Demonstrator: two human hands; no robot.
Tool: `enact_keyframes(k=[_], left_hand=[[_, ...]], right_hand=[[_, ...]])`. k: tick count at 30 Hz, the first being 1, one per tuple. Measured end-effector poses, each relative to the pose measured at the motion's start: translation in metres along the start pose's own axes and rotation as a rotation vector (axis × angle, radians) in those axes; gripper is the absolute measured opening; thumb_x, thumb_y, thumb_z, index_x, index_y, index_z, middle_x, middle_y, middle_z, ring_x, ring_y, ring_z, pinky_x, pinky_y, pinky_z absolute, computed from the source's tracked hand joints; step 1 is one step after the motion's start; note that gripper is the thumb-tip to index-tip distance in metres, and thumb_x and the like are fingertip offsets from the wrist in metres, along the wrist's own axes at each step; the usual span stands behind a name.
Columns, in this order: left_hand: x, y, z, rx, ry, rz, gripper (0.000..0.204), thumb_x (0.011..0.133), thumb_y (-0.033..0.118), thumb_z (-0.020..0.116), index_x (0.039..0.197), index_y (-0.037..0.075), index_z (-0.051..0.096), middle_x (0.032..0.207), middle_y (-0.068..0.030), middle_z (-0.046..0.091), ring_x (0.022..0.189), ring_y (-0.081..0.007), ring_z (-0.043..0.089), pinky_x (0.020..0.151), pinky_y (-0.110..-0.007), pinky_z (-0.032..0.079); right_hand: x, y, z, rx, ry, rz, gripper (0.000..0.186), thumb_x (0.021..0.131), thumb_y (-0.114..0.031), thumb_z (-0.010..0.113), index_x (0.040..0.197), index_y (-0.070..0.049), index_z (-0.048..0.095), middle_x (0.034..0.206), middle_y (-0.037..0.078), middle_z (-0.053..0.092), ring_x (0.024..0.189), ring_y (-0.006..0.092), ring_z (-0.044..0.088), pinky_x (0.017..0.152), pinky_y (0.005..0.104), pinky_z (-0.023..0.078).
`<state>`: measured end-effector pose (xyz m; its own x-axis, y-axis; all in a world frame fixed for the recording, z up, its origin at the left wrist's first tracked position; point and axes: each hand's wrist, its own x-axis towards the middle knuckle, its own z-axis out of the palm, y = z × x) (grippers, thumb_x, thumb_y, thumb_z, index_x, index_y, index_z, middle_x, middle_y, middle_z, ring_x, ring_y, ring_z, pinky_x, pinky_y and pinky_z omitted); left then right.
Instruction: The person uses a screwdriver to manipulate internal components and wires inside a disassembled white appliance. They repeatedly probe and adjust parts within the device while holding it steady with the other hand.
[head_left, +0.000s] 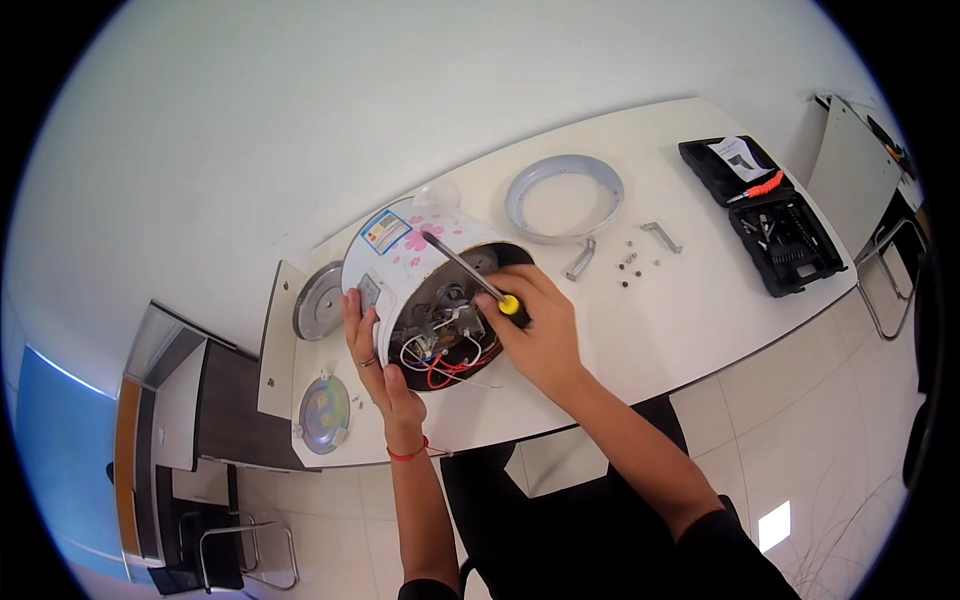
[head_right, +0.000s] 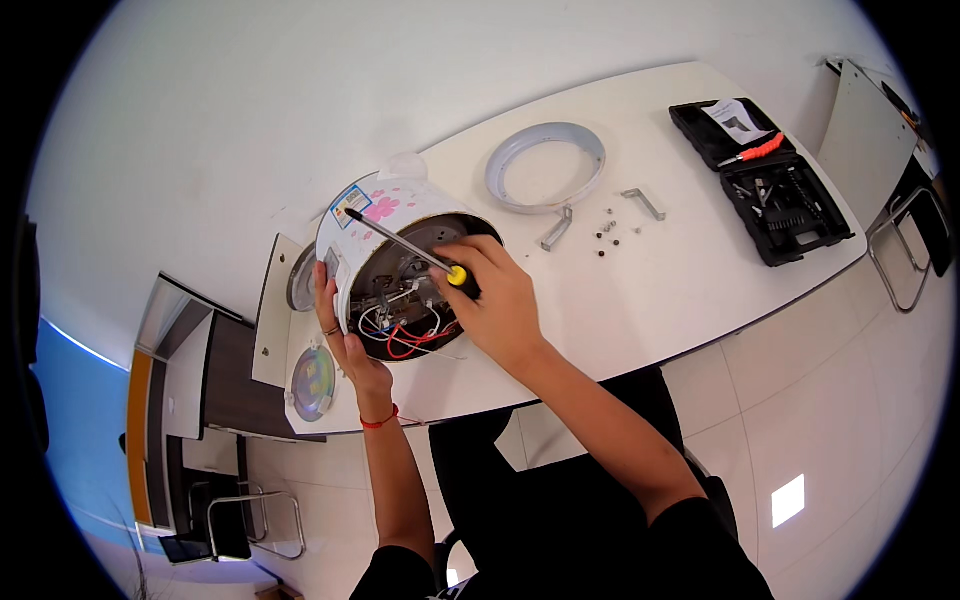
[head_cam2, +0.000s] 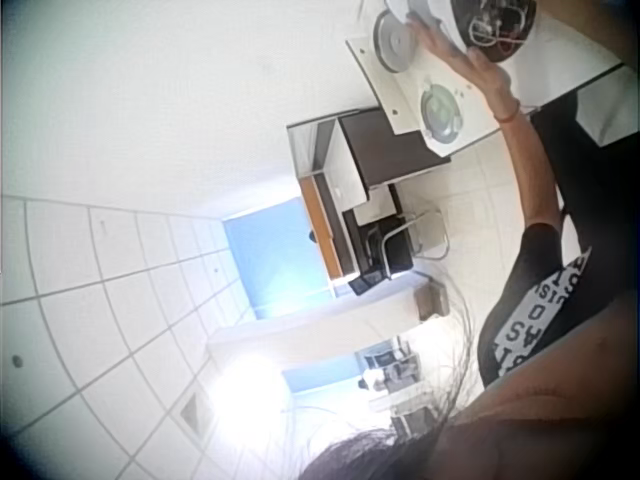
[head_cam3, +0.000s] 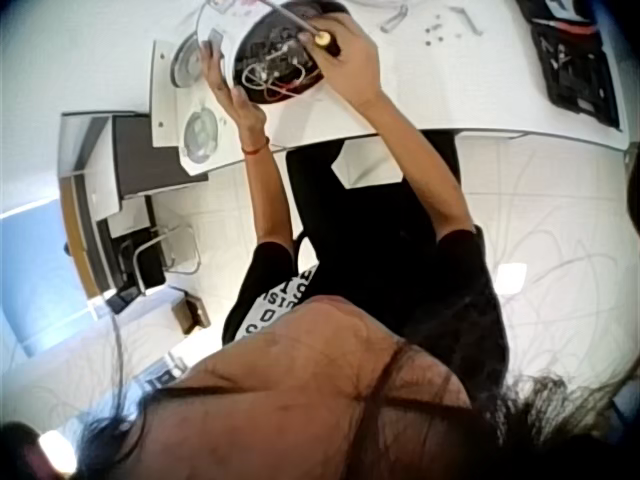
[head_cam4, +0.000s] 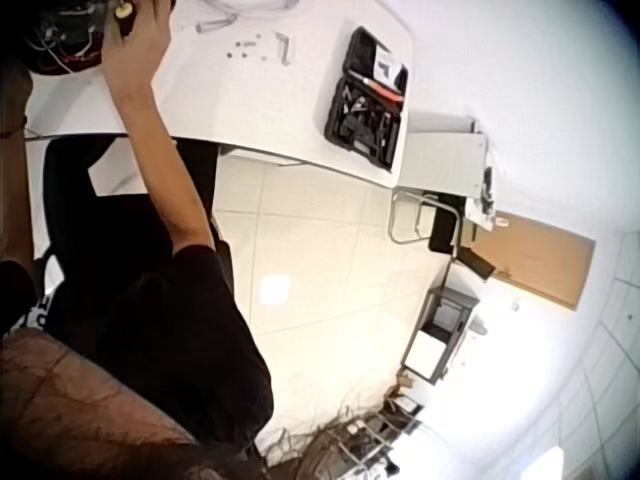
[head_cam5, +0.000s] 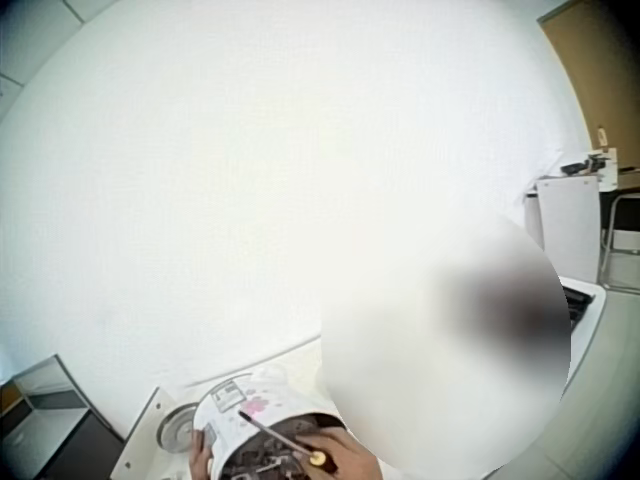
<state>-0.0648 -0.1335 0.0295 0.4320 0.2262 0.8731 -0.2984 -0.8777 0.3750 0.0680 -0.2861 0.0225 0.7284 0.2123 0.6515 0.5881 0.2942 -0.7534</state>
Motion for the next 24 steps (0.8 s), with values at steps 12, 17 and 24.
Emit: enact_keyframes(k=[12, 17, 24], left_hand=[[-0.002, -0.002, 0.009, -0.080, 0.181, -0.030, 0.071, 0.104, 0.052, 0.038, 0.154, 0.001, 0.036, 0.167, -0.0174, 0.023, 0.154, -0.0318, 0.022, 0.124, -0.049, 0.019], [0.006, -0.021, -0.010, 0.133, 0.296, -0.283, 0.061, 0.107, 0.040, 0.037, 0.156, 0.005, 0.031, 0.166, -0.0134, 0.022, 0.149, -0.0310, 0.030, 0.120, -0.048, 0.028], [0.021, -0.083, -0.018, -0.654, 0.421, -0.733, 0.053, 0.105, 0.039, 0.042, 0.137, -0.001, 0.053, 0.137, -0.0169, 0.059, 0.123, -0.0266, 0.059, 0.105, -0.040, 0.047]], right_hand=[[-0.134, -0.085, -0.108, 0.410, -0.458, 0.878, 0.022, 0.100, -0.007, 0.056, 0.118, 0.000, 0.046, 0.096, 0.011, 0.066, 0.068, 0.0097, 0.058, 0.062, 0.0242, 0.047], [-0.145, -0.076, -0.104, 0.196, -0.375, 0.628, 0.031, 0.097, -0.005, 0.062, 0.127, 0.004, 0.056, 0.108, 0.014, 0.069, 0.081, 0.0120, 0.065, 0.070, 0.0236, 0.050], [-0.135, -0.082, -0.102, 0.226, -0.344, 0.499, 0.037, 0.096, -0.005, 0.061, 0.131, 0.006, 0.059, 0.112, 0.015, 0.067, 0.094, 0.0165, 0.067, 0.081, 0.0270, 0.051]])
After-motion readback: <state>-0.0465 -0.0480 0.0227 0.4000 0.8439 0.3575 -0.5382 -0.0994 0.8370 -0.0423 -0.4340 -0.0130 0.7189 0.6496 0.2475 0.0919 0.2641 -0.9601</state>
